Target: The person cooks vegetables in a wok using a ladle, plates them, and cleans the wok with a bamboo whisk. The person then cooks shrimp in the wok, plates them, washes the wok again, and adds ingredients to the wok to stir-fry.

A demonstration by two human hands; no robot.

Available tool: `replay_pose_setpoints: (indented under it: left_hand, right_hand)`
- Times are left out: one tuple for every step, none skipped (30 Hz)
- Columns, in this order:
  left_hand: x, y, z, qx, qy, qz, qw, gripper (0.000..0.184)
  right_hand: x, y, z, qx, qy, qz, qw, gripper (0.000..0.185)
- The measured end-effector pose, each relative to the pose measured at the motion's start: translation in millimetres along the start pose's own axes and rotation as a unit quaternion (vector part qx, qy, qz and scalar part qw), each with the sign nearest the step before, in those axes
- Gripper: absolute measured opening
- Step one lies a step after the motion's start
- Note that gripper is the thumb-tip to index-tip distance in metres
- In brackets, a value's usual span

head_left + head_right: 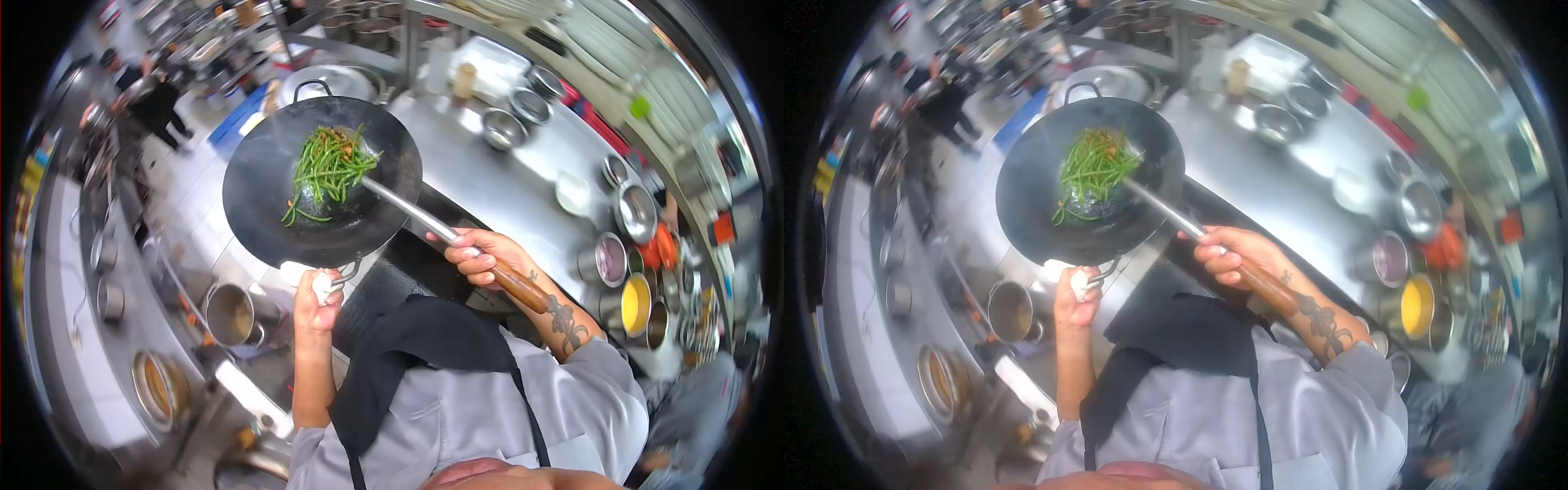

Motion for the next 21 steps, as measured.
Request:
replay_pose_setpoints:
  left_hand:
    - [8.7,0.0,1.6,0.015,-0.005,-0.021,1.000,0.009]
    - [15.9,0.4,5.0,0.030,-0.009,-0.037,0.999,0.009]
    - [23.7,0.5,9.8,0.044,-0.014,-0.051,0.998,0.008]
    - [32.4,-0.6,15.2,0.047,-0.019,-0.066,0.997,0.008]
    - [40.5,-1.3,19.0,0.053,-0.026,-0.082,0.995,0.007]
    - [38.6,-2.4,17.5,0.058,-0.033,-0.098,0.993,0.007]
    - [48.6,-4.4,22.9,0.065,-0.040,-0.115,0.990,0.007]
    - [57.9,-7.0,28.0,0.070,-0.042,-0.125,0.989,0.007]
    - [64.6,-9.6,32.4,0.074,-0.044,-0.134,0.987,0.006]
    - [69.7,-12.3,36.4,0.079,-0.045,-0.143,0.985,0.006]
    - [74.2,-15.1,42.0,0.080,-0.051,-0.153,0.984,0.006]
    - [78.6,-18.5,48.4,0.080,-0.054,-0.163,0.982,0.006]
    - [63.6,-17.2,44.5,0.080,-0.055,-0.172,0.980,0.006]
    - [68.1,-21.4,51.4,0.087,-0.047,-0.173,0.980,0.006]
    - [73.5,-26.6,57.2,0.092,-0.044,-0.174,0.979,0.006]
    - [76.7,-31.6,61.8,0.096,-0.040,-0.172,0.980,0.006]
    - [79.2,-35.4,67.9,0.100,-0.037,-0.169,0.980,0.006]
    - [79.1,-40.5,75.8,0.113,-0.029,-0.157,0.981,0.005]
    - [80.7,-45.8,82.3,0.116,-0.029,-0.159,0.980,0.005]
    - [79.5,-52.3,69.9,0.126,-0.030,-0.159,0.979,0.005]
    - [80.7,-58.0,71.2,0.130,-0.028,-0.162,0.978,0.006]
  right_hand:
    - [-12.0,4.0,2.9,0.028,-0.007,-0.038,0.999,0.036]
    - [-26.0,7.3,6.1,0.055,-0.017,-0.073,0.996,0.038]
    - [-40.3,8.7,9.9,0.080,-0.028,-0.105,0.991,0.040]
    - [-55.3,9.1,13.6,0.092,-0.033,-0.146,0.984,0.045]
    - [-68.7,9.2,17.3,0.077,-0.026,-0.182,0.980,0.038]
    - [-83.2,19.9,23.0,0.073,-0.014,-0.218,0.973,0.038]
    - [-97.6,17.9,26.4,0.069,-0.002,-0.254,0.965,0.038]
    - [-112.5,15.3,27.3,0.060,0.007,-0.286,0.956,0.039]
    - [-127.7,14.7,26.1,0.054,0.019,-0.318,0.946,0.040]
    - [-142.9,14.6,23.5,0.040,0.028,-0.340,0.939,0.040]
    - [-157.8,13.6,19.5,0.027,0.037,-0.360,0.932,0.040]
    - [-173.3,11.6,14.3,0.013,0.059,-0.380,0.923,0.039]
    - [-184.7,28.2,15.4,-0.011,0.108,-0.398,0.911,0.036]
    - [-199.2,21.4,12.9,-0.042,0.157,-0.402,0.901,0.034]
    - [-212.2,14.7,8.7,-0.073,0.204,-0.403,0.889,0.031]
    - [-223.3,10.8,4.4,-0.119,0.245,-0.407,0.872,0.027]
    - [-231.6,5.2,-3.7,-0.114,0.298,-0.412,0.853,0.028]
    - [-239.2,-0.9,-14.9,-0.107,0.348,-0.416,0.833,0.029]
    - [-248.1,-7.8,-25.9,-0.101,0.396,-0.418,0.811,0.030]
    - [-248.7,-0.5,-50.5,-0.103,0.413,-0.418,0.803,0.019]
    - [-258.4,-5.8,-81.1,-0.109,0.428,-0.422,0.792,0.014]
Point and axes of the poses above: each hand's wrist, its own x-axis towards the middle knuckle, its own z-axis out of the palm, y = z × x, the point moved 2 cm from there along x, towards the middle knuckle, and after that the axes turned 9 degrees about -y, right-handed, at the moved point
